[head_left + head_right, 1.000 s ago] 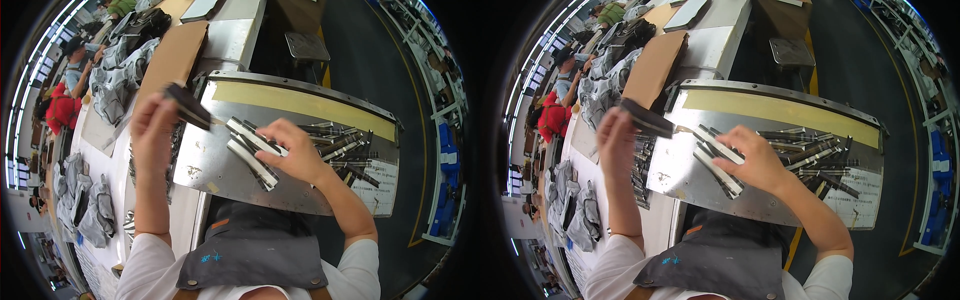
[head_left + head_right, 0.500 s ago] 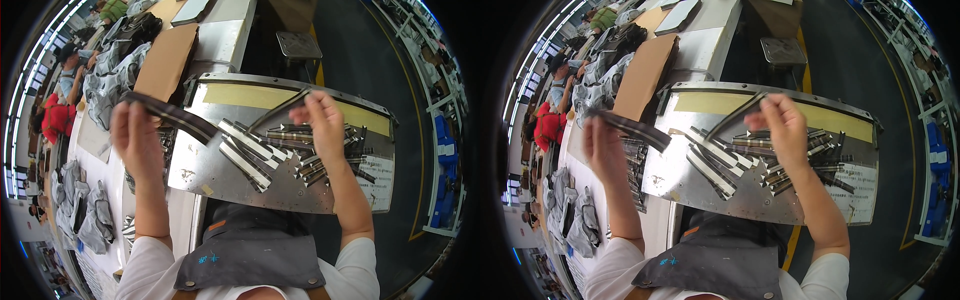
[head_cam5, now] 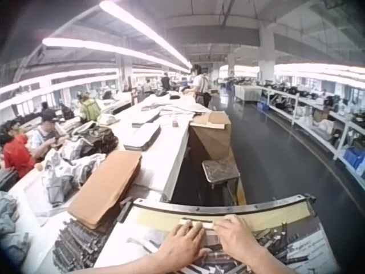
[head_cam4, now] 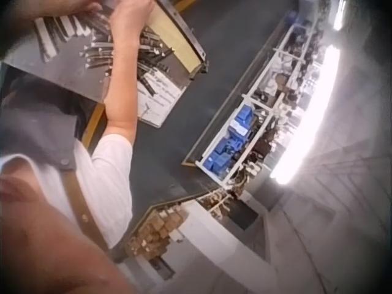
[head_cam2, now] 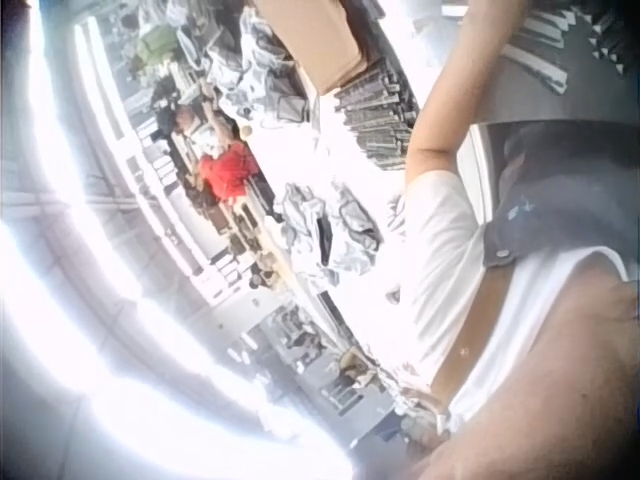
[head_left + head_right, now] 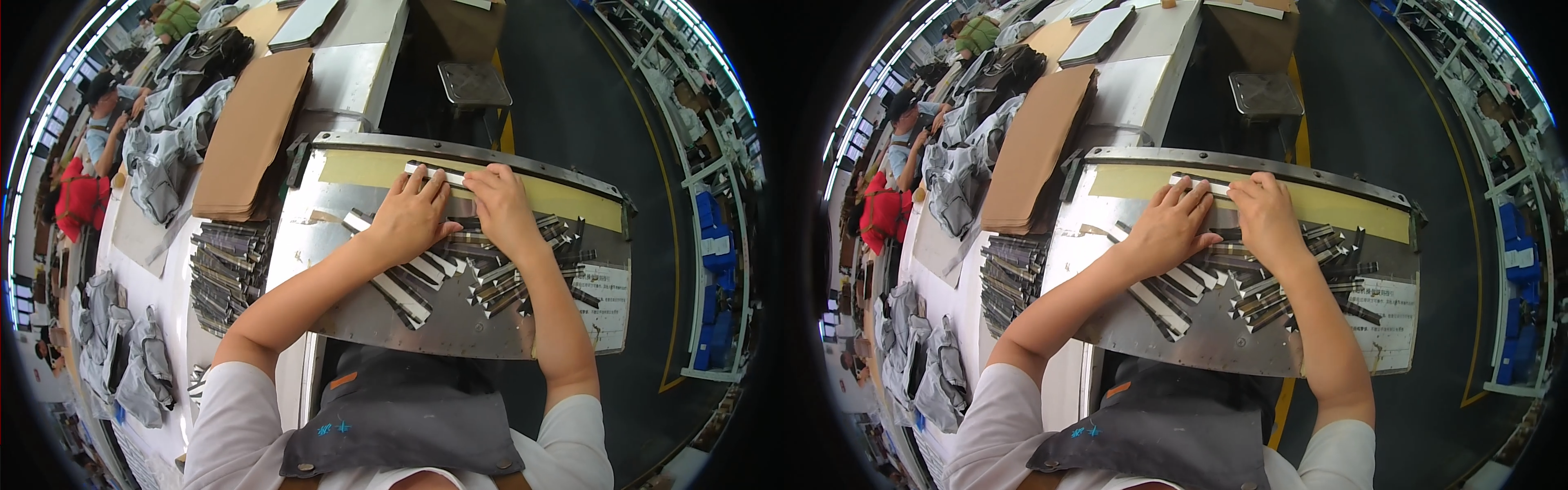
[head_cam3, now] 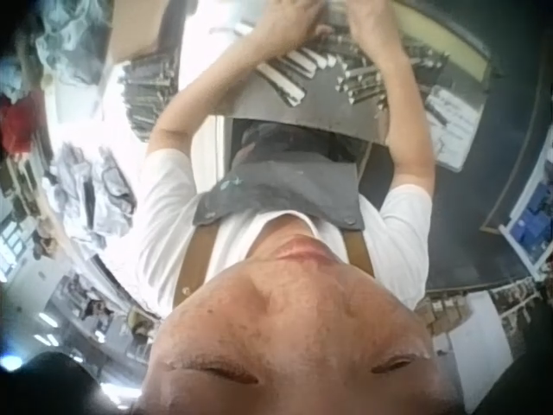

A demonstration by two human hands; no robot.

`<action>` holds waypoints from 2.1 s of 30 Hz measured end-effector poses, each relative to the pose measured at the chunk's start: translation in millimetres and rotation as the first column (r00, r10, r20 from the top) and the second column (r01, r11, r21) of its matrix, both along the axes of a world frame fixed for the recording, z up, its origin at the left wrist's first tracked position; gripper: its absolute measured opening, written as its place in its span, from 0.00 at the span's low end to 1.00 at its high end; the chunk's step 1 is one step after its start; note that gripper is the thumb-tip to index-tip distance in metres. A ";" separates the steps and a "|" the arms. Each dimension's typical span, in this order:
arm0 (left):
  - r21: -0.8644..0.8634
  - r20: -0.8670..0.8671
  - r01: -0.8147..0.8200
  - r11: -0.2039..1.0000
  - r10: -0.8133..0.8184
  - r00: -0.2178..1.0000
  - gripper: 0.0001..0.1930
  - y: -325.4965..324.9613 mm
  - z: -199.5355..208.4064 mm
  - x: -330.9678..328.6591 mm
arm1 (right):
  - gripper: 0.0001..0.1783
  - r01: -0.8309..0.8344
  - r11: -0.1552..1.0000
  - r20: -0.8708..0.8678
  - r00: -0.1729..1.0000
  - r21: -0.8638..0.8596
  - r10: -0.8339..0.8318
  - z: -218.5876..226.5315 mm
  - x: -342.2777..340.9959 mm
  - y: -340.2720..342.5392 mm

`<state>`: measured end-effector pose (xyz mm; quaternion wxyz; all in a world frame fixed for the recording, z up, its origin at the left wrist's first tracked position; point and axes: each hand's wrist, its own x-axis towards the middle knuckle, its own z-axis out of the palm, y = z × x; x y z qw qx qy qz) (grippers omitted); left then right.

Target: Folding and applying adhesive or tape to leather strips using a workbench guide.

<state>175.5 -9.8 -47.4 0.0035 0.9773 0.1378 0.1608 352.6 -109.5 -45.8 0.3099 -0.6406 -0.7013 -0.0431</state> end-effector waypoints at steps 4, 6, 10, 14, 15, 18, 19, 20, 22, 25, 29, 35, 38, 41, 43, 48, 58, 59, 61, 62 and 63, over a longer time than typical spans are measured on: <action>0.009 0.027 -0.101 0.995 0.101 0.995 0.33 1.3 -10.4 10.6 | 0.21 0.087 0.992 0.107 0.991 -0.089 -0.077 -10.6 -8.0 -6.5; 0.015 0.056 -0.099 0.995 0.098 0.994 0.33 5.5 -12.8 13.8 | 0.22 0.139 0.981 0.167 0.979 -0.135 -0.116 -13.2 -13.2 -4.8; -0.009 0.085 -0.086 0.996 0.087 0.993 0.33 9.6 -12.5 14.5 | 0.22 0.155 0.983 0.161 0.977 -0.098 -0.138 -9.9 -14.5 -3.7; 0.011 0.082 -0.068 0.998 0.067 0.994 0.32 7.7 -11.7 14.3 | 0.22 0.100 0.984 0.125 0.989 -0.145 -0.082 -6.6 -13.4 -3.8; 0.008 0.082 -0.069 0.998 0.068 0.994 0.32 8.2 -11.2 14.8 | 0.22 0.097 0.986 0.136 0.988 -0.138 -0.078 -6.5 -13.3 -3.7; 0.014 0.117 -0.044 0.999 0.042 0.992 0.32 9.1 -11.7 15.6 | 0.22 0.085 0.989 0.091 0.993 -0.120 -0.074 -4.9 -15.6 -3.8; 0.013 0.128 -0.049 0.999 0.047 0.991 0.32 8.3 -12.4 14.9 | 0.22 0.084 0.989 0.091 0.993 -0.120 -0.073 -5.1 -15.6 -3.0; 0.011 0.139 -0.054 0.999 0.051 0.989 0.31 8.2 -12.7 14.3 | 0.22 0.077 0.989 0.080 0.995 -0.129 -0.067 -5.4 -15.6 -2.3; -0.033 0.133 -0.032 0.999 0.036 0.990 0.31 7.9 -9.3 15.3 | 0.22 0.077 0.987 0.071 0.995 -0.142 -0.067 -5.9 -12.2 -2.5; -0.055 0.119 -0.005 0.998 0.012 0.993 0.31 8.0 -6.5 13.6 | 0.23 0.030 0.989 0.026 0.999 -0.146 -0.026 -5.3 -8.4 -1.8; -0.014 0.128 0.013 1.000 -0.011 0.992 0.30 7.7 -10.5 12.6 | 0.24 0.054 0.985 0.028 0.998 -0.162 -0.050 0.0 -15.2 -3.0; 0.000 0.078 0.010 1.000 -0.010 0.997 0.30 2.8 -6.5 12.4 | 0.23 0.093 0.987 0.054 0.995 -0.128 -0.087 -1.6 -17.0 -4.0; 0.011 0.093 0.014 1.000 -0.015 0.996 0.30 2.5 -6.1 11.2 | 0.22 0.095 0.988 -0.008 0.995 -0.120 -0.097 -2.1 -19.4 -6.5; 0.039 0.145 0.018 0.999 -0.023 0.989 0.28 3.4 -6.5 12.1 | 0.22 0.087 0.989 -0.076 0.992 -0.121 -0.097 3.7 -20.1 -8.3; -0.049 0.143 0.036 0.998 -0.028 0.989 0.25 1.0 0.1 11.7 | 0.22 0.080 0.990 -0.104 0.990 -0.119 -0.093 8.5 -17.9 -9.8; -0.281 0.225 0.237 0.930 -0.176 0.958 0.14 1.4 3.2 10.3 | 0.25 -0.007 1.000 -0.154 0.988 0.009 0.008 10.2 -12.3 -7.9; -0.094 0.174 0.130 0.987 -0.112 0.978 0.17 13.4 0.2 8.8 | 0.25 0.131 0.978 0.088 0.989 -0.161 -0.118 9.3 -17.9 -10.8; -0.071 0.162 0.107 0.992 -0.094 0.982 0.20 13.4 1.1 9.4 | 0.26 0.139 0.982 0.123 0.985 -0.132 -0.123 6.4 -17.4 -10.2; -0.047 0.151 0.087 0.995 -0.079 0.985 0.22 12.2 1.3 10.3 | 0.26 0.149 0.984 0.158 0.979 -0.103 -0.131 1.7 -15.8 -10.8; -0.039 0.144 0.076 0.996 -0.069 0.987 0.24 11.4 0.6 10.4 | 0.26 0.144 0.985 0.155 0.980 -0.091 -0.129 0.0 -14.5 -10.9; -0.035 0.133 0.063 0.997 -0.058 0.989 0.25 11.6 -1.6 10.5 | 0.26 0.138 0.987 0.148 0.981 -0.084 -0.125 -2.4 -13.7 -10.0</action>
